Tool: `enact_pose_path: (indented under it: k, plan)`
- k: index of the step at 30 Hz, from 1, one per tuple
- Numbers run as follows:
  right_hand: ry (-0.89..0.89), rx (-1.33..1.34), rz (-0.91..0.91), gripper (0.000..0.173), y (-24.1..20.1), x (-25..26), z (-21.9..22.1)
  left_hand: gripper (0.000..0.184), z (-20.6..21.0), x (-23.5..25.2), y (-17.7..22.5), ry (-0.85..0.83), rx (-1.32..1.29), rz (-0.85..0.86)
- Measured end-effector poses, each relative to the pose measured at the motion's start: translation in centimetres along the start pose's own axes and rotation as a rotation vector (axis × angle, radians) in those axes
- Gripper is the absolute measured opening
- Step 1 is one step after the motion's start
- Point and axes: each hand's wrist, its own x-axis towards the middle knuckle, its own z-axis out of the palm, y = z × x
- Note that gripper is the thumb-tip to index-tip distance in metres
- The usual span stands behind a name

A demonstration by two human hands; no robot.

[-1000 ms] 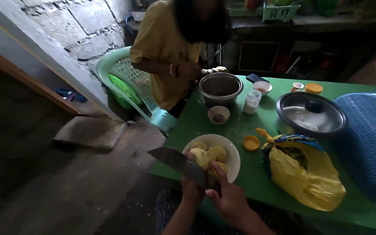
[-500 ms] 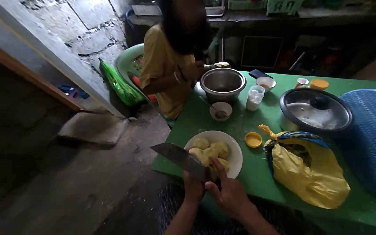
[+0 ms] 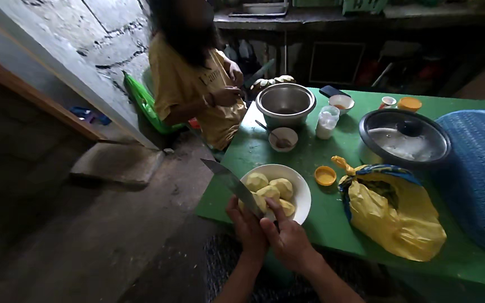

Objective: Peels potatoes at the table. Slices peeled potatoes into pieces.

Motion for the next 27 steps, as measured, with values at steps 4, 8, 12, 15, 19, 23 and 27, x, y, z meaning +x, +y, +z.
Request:
enact_pose_path:
  k: [4,8,12,15,19,23,27]
  plan:
    - [-0.033,0.156,0.127,0.059,0.2,1.1,-0.9,0.066,0.3,-1.8,-0.3,-0.036,0.08,0.188]
    - [-0.045,0.185,0.169,0.062,1.2,1.8,-2.4,0.063,0.3,-1.9,1.2,-0.151,-0.125,-0.046]
    - [-0.082,0.152,0.187,0.07,0.9,1.4,-2.9,0.052,-0.4,0.7,0.4,-0.123,-0.242,-0.274]
    - [-0.076,0.146,0.109,0.07,0.6,0.5,-2.4,0.046,-0.5,2.1,0.9,-0.118,-0.287,-0.384]
    - [-0.065,0.075,0.001,0.076,0.3,-0.5,-1.5,0.047,-0.6,2.6,0.7,-0.13,-0.275,-0.376]
    - [-0.034,-0.002,-0.038,0.081,0.8,-0.6,-1.3,0.048,-0.4,2.4,0.6,-0.128,-0.237,-0.374]
    - [-0.003,-0.036,-0.043,0.08,0.8,0.0,-1.4,0.048,0.0,2.1,0.7,-0.146,-0.135,-0.28]
